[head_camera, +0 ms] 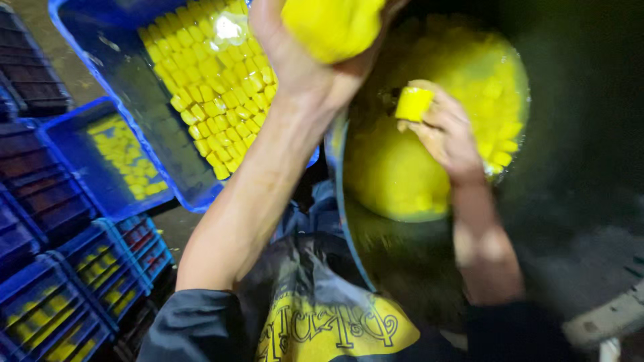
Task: The person washes yellow tofu blocks in a large vat of water, pressing them under the water and scooping them with a metal bowl. They lift the blocks out, squeeze them briefly, and place them into blue plastic crates beside the vat, repeating the transfer.
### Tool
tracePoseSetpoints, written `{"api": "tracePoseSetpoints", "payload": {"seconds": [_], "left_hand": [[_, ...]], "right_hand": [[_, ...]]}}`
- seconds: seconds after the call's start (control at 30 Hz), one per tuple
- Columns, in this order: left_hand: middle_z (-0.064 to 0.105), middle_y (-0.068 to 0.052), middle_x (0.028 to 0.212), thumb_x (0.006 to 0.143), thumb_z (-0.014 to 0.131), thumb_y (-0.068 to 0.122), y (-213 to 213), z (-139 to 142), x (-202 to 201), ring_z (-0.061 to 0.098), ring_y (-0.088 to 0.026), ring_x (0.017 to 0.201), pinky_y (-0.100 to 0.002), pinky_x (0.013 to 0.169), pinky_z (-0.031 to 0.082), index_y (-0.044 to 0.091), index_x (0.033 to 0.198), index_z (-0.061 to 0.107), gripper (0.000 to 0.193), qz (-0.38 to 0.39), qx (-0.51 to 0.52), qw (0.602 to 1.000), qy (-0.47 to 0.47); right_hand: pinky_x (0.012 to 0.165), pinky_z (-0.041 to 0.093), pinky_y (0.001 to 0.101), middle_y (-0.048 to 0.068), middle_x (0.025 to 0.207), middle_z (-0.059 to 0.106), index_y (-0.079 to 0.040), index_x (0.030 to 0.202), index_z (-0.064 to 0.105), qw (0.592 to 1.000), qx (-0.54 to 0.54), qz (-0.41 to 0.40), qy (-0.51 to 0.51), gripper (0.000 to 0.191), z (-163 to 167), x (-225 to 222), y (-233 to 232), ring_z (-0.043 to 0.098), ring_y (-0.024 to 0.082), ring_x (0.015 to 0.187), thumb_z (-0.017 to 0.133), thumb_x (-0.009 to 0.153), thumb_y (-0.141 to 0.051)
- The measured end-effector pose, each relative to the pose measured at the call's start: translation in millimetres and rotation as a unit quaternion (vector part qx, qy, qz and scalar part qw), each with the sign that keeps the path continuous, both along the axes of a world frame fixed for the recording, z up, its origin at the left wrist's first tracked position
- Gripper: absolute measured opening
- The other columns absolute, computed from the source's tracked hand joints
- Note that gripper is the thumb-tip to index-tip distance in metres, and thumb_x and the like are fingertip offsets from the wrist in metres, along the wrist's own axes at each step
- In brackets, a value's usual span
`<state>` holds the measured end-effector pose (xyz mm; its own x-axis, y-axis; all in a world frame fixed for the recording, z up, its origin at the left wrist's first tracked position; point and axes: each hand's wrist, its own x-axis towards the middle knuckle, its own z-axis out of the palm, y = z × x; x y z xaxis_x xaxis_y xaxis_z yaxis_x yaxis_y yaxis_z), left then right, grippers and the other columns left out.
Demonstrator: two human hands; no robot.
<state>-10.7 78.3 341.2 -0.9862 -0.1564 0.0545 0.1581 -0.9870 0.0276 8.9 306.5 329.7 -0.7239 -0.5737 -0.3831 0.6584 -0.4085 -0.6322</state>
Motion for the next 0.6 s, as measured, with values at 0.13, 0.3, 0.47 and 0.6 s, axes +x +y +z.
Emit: {"api": "tracePoseSetpoints", "payload": {"seconds": [0.13,0.3,0.47,0.6], "left_hand": [[0.065,-0.016,0.122,0.091,0.062,0.034,-40,-8,51,0.067,-0.032,0.114,-0.053,0.109,0.054,0.0,0.126,0.058,0.049,-0.013,-0.05,0.984,-0.169],[0.065,-0.019,0.118,0.09,0.059,0.027,-53,-50,122,0.067,-0.034,0.105,-0.048,0.097,0.056,0.0,0.128,0.058,0.047,-0.04,-0.01,0.979,-0.199],[0.064,-0.011,0.125,0.096,0.056,0.03,-85,-89,199,0.064,-0.025,0.111,-0.039,0.096,0.053,0.007,0.138,0.058,0.047,-0.153,0.039,0.959,-0.236],[0.062,-0.008,0.121,0.108,0.047,0.066,-100,-115,205,0.063,-0.024,0.112,-0.043,0.094,0.053,0.013,0.135,0.052,0.059,-0.133,0.181,0.914,-0.339]], "right_hand": [[0.091,0.061,0.0376,0.017,0.113,0.073,0.003,0.13,0.059,0.911,0.316,0.064,0.256,0.046,138,52,-59,0.071,0.028,0.1,0.075,0.091,-0.015],[0.101,0.056,0.0415,0.021,0.116,0.072,-0.002,0.116,0.06,0.793,0.425,0.145,0.412,0.049,149,110,-173,0.072,0.032,0.111,0.086,0.084,-0.029],[0.116,0.03,0.0548,0.033,0.151,0.034,0.004,0.141,0.049,0.588,0.574,0.19,0.538,0.098,89,128,-243,0.03,0.047,0.142,0.093,0.066,-0.039],[0.122,0.031,0.049,0.019,0.155,0.045,-0.003,0.145,0.054,0.743,0.409,0.325,0.419,0.085,13,106,-262,0.039,0.037,0.148,0.086,0.074,-0.036]]}}
